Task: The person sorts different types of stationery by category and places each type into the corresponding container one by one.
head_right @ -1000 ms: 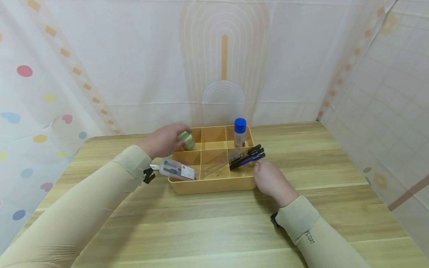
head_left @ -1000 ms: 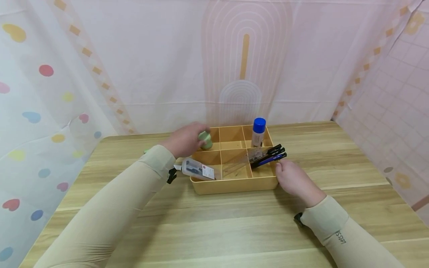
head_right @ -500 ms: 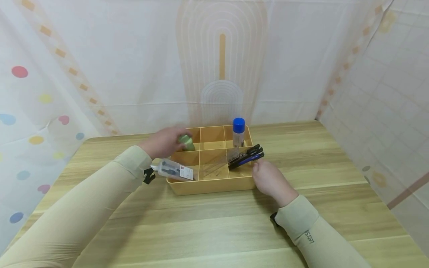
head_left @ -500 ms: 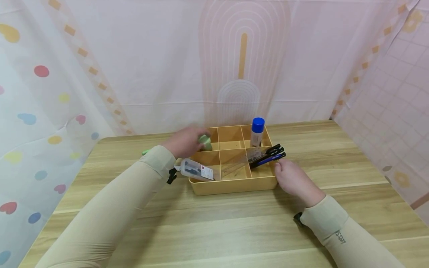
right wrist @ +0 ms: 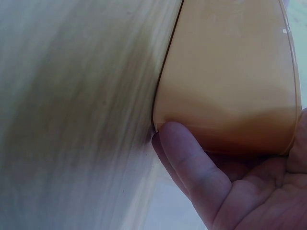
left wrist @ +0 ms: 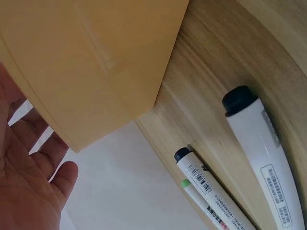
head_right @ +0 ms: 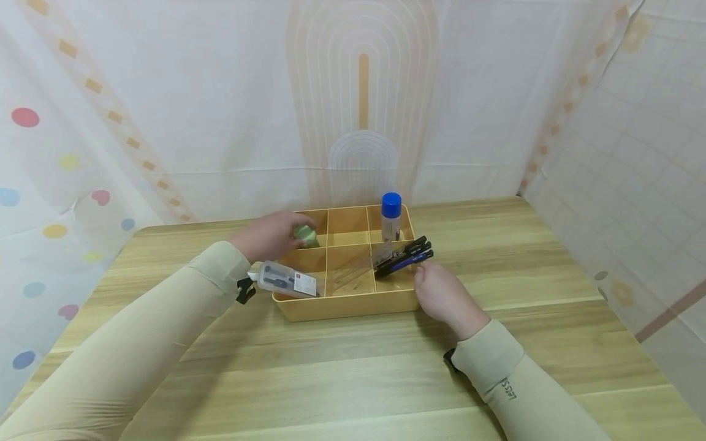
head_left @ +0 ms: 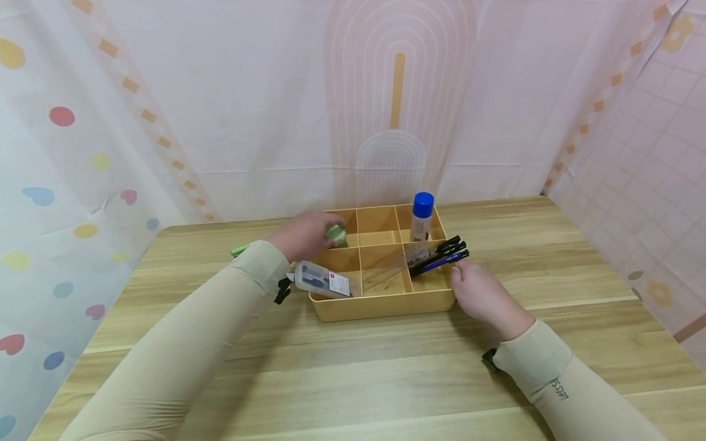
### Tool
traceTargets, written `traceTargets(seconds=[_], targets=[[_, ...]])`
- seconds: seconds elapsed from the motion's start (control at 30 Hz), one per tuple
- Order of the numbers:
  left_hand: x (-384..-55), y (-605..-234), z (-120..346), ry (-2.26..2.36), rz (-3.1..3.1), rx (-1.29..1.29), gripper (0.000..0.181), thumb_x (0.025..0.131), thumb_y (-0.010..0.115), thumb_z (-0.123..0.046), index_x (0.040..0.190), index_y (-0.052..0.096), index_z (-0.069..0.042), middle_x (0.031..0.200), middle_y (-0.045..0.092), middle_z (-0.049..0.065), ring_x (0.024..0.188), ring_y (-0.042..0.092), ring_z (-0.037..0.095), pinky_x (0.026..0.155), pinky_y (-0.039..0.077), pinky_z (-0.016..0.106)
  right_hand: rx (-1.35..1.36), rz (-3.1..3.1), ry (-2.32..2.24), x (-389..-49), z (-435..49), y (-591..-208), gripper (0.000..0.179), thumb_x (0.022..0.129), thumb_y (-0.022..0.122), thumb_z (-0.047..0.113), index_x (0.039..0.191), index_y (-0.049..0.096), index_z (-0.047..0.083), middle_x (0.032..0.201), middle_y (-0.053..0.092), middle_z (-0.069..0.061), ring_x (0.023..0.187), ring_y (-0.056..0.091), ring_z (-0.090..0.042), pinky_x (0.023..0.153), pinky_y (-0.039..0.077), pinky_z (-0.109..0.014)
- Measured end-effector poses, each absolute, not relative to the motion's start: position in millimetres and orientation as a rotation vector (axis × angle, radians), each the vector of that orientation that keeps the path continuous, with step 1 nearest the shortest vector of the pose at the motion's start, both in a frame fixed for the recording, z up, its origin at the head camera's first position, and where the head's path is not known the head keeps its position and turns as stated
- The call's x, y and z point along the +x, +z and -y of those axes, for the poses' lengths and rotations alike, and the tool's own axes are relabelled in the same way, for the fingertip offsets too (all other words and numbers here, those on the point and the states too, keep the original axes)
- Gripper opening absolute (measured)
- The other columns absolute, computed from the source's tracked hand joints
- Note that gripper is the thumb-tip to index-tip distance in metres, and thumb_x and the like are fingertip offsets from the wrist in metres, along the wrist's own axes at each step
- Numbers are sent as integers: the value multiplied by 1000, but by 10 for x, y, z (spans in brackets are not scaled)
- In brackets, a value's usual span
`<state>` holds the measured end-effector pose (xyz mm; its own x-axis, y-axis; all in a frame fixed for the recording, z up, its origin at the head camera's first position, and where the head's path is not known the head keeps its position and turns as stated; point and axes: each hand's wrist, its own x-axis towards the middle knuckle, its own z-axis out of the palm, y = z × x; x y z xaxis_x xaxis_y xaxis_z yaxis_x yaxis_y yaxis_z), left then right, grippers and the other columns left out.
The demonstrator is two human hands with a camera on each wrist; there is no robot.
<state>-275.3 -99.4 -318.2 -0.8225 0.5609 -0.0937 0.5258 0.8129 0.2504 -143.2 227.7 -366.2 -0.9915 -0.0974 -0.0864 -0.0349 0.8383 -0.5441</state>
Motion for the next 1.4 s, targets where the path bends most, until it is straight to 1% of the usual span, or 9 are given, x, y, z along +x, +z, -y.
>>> traceTargets(seconds=[0.17, 0.43, 0.57, 0.77, 0.9, 1.0, 1.13, 1.23, 1.4], targets=[[-2743, -3182, 983, 308, -2831, 857, 41, 99, 73, -15, 140, 66, -19, 133, 72, 10, 116, 66, 29, 103, 56, 46, -105, -2907, -860, -1421, -2276, -3657, 34, 111, 30, 15, 100, 59, 0, 75, 49, -9, 69, 54, -24, 64, 49, -37], [-2750, -3170, 970, 290, -2818, 839, 41, 100, 72, -15, 140, 66, -19, 133, 73, 9, 115, 67, 29, 103, 56, 45, -105, -2914, -843, -1426, -2283, -3660, 34, 110, 30, 15, 98, 58, 1, 76, 49, -9, 72, 55, -25, 69, 52, -42], [-2765, -3177, 976, 299, -2808, 834, 41, 100, 71, -14, 140, 66, -19, 132, 73, 9, 118, 67, 30, 105, 55, 46, -108, -2914, -845, -1426, -2278, -3662, 34, 111, 30, 15, 98, 58, 1, 75, 49, -9, 71, 55, -25, 68, 51, -41], [-2793, -3204, 976, 262, -2814, 854, 38, 101, 71, -15, 138, 68, -21, 127, 75, 4, 116, 68, 28, 105, 55, 46, -104, -2908, -852, -1416, -2267, -3650, 34, 111, 30, 16, 99, 59, 1, 76, 49, -9, 71, 54, -25, 67, 50, -40], [-2784, -3197, 967, 247, -2820, 853, 36, 101, 71, -17, 136, 69, -22, 127, 76, 4, 115, 69, 28, 105, 55, 46, -104, -2911, -850, -1413, -2265, -3644, 34, 110, 30, 15, 98, 59, 1, 77, 51, -10, 74, 56, -26, 70, 52, -43], [-2776, -3185, 958, 236, -2823, 848, 36, 101, 72, -17, 136, 69, -23, 128, 76, 4, 114, 68, 28, 104, 55, 46, -105, -2915, -846, -1412, -2266, -3644, 35, 111, 30, 16, 101, 59, 1, 79, 53, -11, 77, 57, -27, 74, 53, -45], [-2780, -3183, 950, 218, -2827, 846, 35, 101, 72, -17, 135, 70, -23, 128, 75, 4, 112, 68, 28, 105, 53, 46, -101, -2909, -850, -1411, -2266, -3644, 34, 111, 30, 16, 101, 59, 1, 79, 52, -11, 77, 57, -27, 73, 53, -45], [-2790, -3191, 953, 210, -2828, 842, 36, 100, 72, -16, 135, 70, -23, 130, 75, 3, 114, 67, 28, 110, 48, 49, -97, -2904, -853, -1409, -2265, -3647, 34, 111, 30, 16, 100, 59, 1, 78, 51, -10, 75, 57, -26, 70, 52, -43], [-2810, -3209, 966, 195, -2827, 840, 37, 99, 73, -15, 136, 71, -23, 132, 75, 2, 119, 67, 29, 114, 42, 55, -95, -2901, -853, -1408, -2263, -3654, 35, 111, 30, 17, 102, 60, 1, 78, 52, -11, 75, 57, -26, 67, 51, -41]])
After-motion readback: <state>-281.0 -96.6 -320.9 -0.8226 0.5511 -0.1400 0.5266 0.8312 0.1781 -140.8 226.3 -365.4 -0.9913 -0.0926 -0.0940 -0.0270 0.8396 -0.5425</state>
